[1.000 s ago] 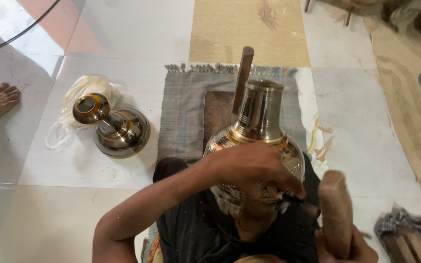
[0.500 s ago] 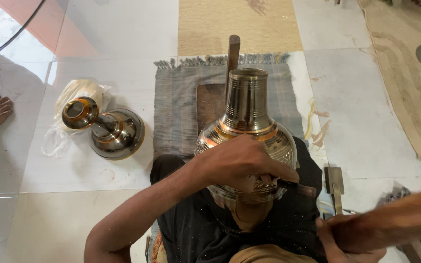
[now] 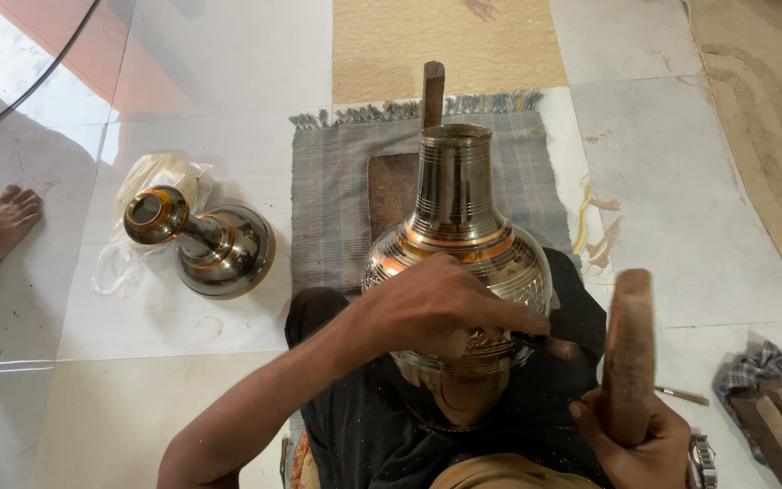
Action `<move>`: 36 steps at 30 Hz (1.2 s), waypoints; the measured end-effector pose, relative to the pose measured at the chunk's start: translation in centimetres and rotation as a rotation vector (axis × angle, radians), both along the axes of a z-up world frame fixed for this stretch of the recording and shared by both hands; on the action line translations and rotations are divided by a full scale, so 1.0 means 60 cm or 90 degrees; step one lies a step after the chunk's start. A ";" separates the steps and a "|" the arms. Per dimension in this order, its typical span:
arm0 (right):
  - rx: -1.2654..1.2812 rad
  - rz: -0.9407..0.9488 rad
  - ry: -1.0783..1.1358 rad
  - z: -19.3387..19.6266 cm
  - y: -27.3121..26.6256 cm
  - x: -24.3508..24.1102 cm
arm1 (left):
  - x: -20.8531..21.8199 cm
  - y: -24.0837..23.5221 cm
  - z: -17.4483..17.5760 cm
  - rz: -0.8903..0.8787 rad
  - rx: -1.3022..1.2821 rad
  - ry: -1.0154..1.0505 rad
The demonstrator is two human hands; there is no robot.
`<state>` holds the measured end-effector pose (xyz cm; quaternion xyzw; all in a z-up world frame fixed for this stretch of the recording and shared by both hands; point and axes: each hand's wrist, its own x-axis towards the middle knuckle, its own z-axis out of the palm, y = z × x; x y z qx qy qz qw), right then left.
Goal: The person uses a chisel and wooden mallet to engrave decorative patterns onto a metal vase. They repeatedly strike the chisel with the mallet to create intricate designs on the vase's surface.
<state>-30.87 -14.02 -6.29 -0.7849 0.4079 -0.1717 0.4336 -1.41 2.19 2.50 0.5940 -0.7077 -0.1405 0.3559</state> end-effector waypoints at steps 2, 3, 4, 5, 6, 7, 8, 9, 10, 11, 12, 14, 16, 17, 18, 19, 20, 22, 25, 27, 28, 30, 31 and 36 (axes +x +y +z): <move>0.013 -0.002 0.033 -0.006 -0.005 0.000 | -0.002 0.002 -0.001 0.016 -0.008 0.017; 0.019 -0.002 0.050 -0.006 -0.008 -0.002 | -0.004 0.002 -0.002 0.020 -0.018 0.037; -0.003 0.002 0.031 -0.006 -0.013 -0.001 | -0.004 0.002 -0.001 0.024 -0.030 0.053; -0.026 0.006 0.012 -0.005 -0.018 -0.002 | -0.004 0.002 0.001 0.021 -0.030 0.047; -0.049 0.007 -0.009 -0.002 -0.024 -0.003 | -0.003 0.001 0.003 0.014 -0.030 0.041; -0.071 0.013 -0.033 0.000 -0.030 -0.005 | -0.003 0.001 0.004 0.008 -0.030 0.035; -0.094 0.017 -0.055 0.004 -0.035 -0.010 | -0.004 0.001 0.004 0.015 -0.006 0.016; -0.116 0.021 -0.077 0.008 -0.040 -0.014 | -0.005 0.002 0.003 0.022 0.018 -0.002; -0.091 0.010 -0.147 0.012 -0.043 -0.017 | -0.006 0.003 0.002 0.029 0.042 -0.019; -0.066 -0.001 -0.217 0.016 -0.045 -0.018 | -0.006 0.003 0.001 0.026 0.046 -0.021; -0.039 -0.008 -0.286 0.020 -0.047 -0.018 | -0.006 0.003 -0.001 0.026 0.050 -0.022; -0.130 0.004 -0.160 0.028 -0.044 -0.012 | -0.006 0.002 -0.004 0.021 0.039 -0.027; -0.208 0.034 -0.090 0.038 -0.040 0.000 | -0.006 -0.002 -0.005 0.011 0.008 -0.036; -0.239 0.059 -0.084 0.043 -0.039 0.007 | -0.007 -0.001 -0.004 0.016 -0.062 -0.022; -0.271 0.081 -0.077 0.048 -0.036 0.014 | -0.007 0.001 -0.003 0.017 -0.132 -0.009; -0.202 0.093 -0.166 0.052 -0.033 0.020 | -0.005 0.003 -0.001 0.017 -0.202 0.005; -0.133 0.108 -0.253 0.057 -0.033 0.024 | -0.005 0.003 0.000 0.022 -0.132 -0.004; -0.105 0.111 -0.234 0.062 -0.033 0.028 | -0.005 0.003 0.001 0.029 0.009 -0.017; -0.145 0.083 -0.077 0.057 -0.036 0.019 | -0.006 -0.003 0.003 -0.010 -0.037 0.018; -0.058 0.083 -0.187 0.046 -0.045 0.019 | -0.004 -0.004 0.007 0.013 -0.007 0.004; -0.106 0.080 -0.088 0.041 -0.048 0.013 | -0.006 -0.004 0.007 0.026 0.012 0.003; -0.204 0.074 0.106 0.030 -0.057 0.002 | -0.010 -0.003 0.007 0.005 -0.003 -0.003; -0.149 0.067 0.034 0.024 -0.061 0.001 | -0.009 -0.005 0.009 -0.006 -0.011 -0.008; -0.268 0.215 -0.007 0.023 -0.084 0.005 | -0.007 -0.006 0.009 -0.013 -0.052 0.053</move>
